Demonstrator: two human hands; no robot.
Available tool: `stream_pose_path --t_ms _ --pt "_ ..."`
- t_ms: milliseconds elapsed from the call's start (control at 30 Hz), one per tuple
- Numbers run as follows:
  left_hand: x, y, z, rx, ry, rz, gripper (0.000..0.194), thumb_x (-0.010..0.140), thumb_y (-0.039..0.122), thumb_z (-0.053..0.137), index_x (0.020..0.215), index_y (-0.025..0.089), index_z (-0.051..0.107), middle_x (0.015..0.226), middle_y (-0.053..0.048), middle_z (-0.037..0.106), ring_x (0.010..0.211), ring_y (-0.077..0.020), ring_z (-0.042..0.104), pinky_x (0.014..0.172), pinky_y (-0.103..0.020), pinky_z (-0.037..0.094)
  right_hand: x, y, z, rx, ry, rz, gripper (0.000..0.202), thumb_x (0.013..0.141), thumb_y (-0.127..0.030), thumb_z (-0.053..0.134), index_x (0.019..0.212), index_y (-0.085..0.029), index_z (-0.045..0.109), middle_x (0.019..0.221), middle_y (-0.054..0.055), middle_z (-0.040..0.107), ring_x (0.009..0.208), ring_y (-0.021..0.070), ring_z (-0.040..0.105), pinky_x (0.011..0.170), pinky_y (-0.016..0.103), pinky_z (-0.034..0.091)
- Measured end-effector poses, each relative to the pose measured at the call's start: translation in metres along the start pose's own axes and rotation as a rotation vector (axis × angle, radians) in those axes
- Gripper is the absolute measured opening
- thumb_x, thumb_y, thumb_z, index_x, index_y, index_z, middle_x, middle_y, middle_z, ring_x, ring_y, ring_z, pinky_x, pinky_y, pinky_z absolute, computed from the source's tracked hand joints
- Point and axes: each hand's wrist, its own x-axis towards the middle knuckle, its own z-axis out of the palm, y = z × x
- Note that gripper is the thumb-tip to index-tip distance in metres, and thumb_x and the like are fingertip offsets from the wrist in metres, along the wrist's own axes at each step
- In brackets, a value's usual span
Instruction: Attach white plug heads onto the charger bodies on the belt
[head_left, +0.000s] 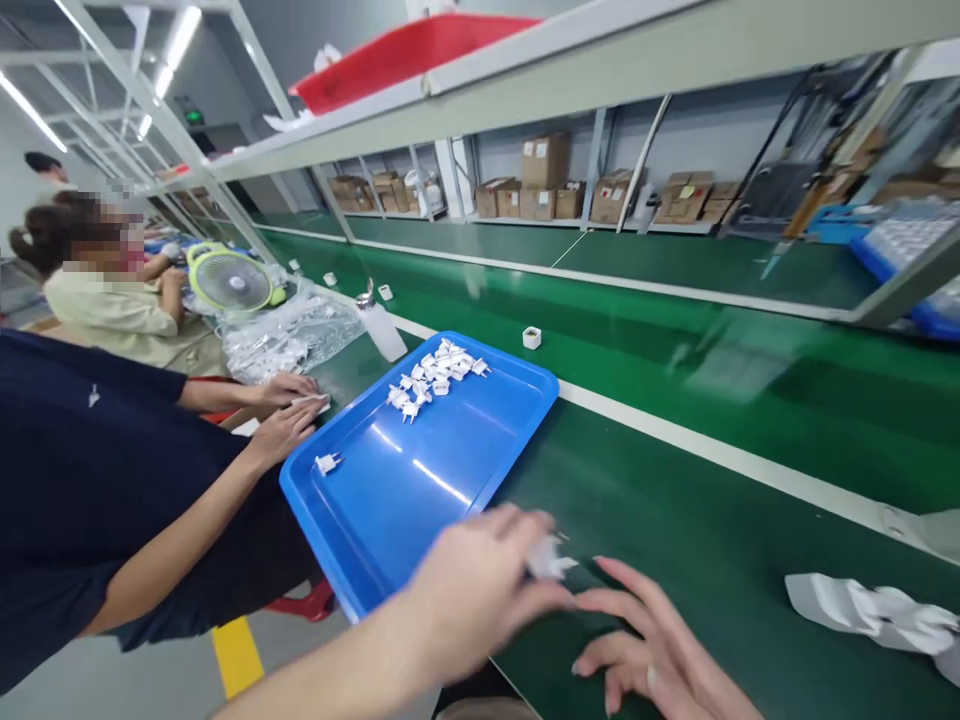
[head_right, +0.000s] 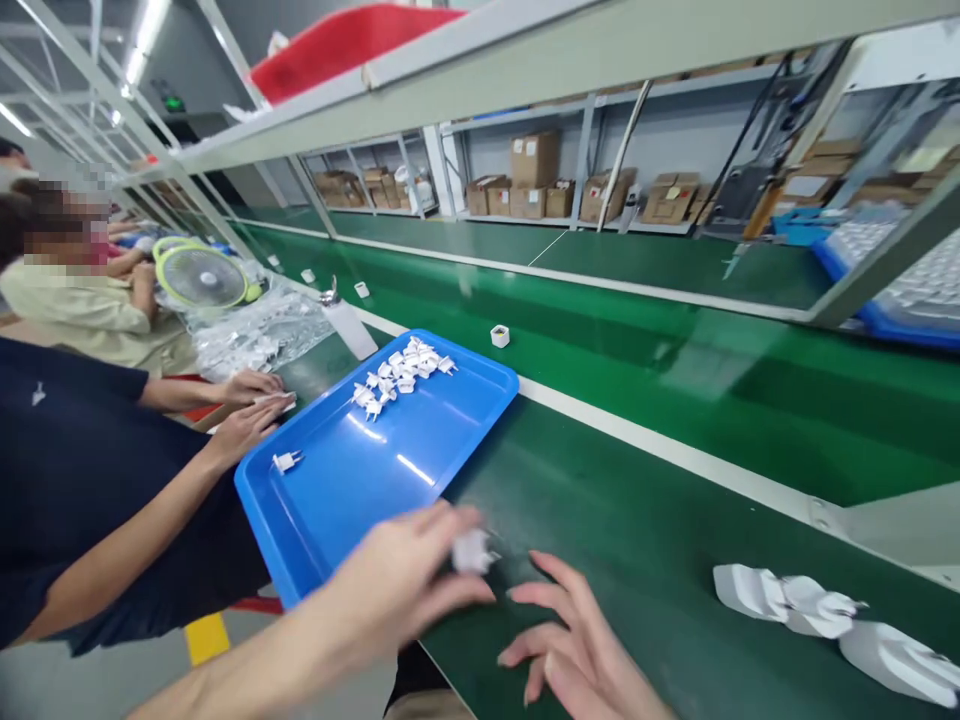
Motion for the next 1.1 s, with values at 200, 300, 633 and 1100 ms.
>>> stream_pose_path --t_ms 200,300,633,1100 --pt "0.133 0.005 -0.008 0.266 0.083 0.039 0.059 0.1 0.056 0.069 0.141 0.017 0.053 0.108 -0.007 0.067 0.101 -0.0254 0.07 0.083 -0.03 0.058 0.022 0.003 -0.011 0.098 0.176 0.001 0.051 0.088 -0.073 0.076 0.101 -0.025 0.068 0.081 0.006 0.059 0.059 0.0217 0.055 0.049 0.03 0.041" --pt "0.207 -0.032 -0.024 0.344 0.175 -0.056 0.031 0.111 0.027 0.055 0.135 0.008 0.057 0.122 -0.012 0.062 0.111 -0.0231 0.066 0.095 -0.034 0.057 0.024 0.001 -0.021 0.1 0.186 -0.053 0.056 0.092 -0.077 0.069 0.109 -0.023 0.069 0.086 0.006 0.06 0.061 0.0202 0.056 0.048 0.027 0.038" --pt "0.266 -0.014 -0.014 0.387 0.101 -0.011 0.019 0.109 0.027 0.059 0.112 0.009 0.065 0.102 -0.006 0.064 0.092 -0.0175 0.067 0.084 -0.032 0.06 0.032 -0.006 -0.039 0.134 0.333 -0.26 0.053 0.091 -0.071 0.076 0.108 -0.023 0.061 0.115 0.014 0.068 0.097 0.0318 0.068 0.081 0.042 0.056" --pt "0.023 0.046 0.081 -0.019 -0.059 -0.066 0.053 0.084 0.041 0.089 0.116 0.014 0.058 0.1 -0.006 0.062 0.09 -0.0282 0.06 0.077 -0.041 0.051 0.011 -0.024 -0.038 -0.474 0.458 -0.398 0.026 0.099 -0.05 0.075 0.099 -0.023 0.072 0.092 0.005 0.064 0.08 0.0215 0.06 0.07 0.03 0.053"
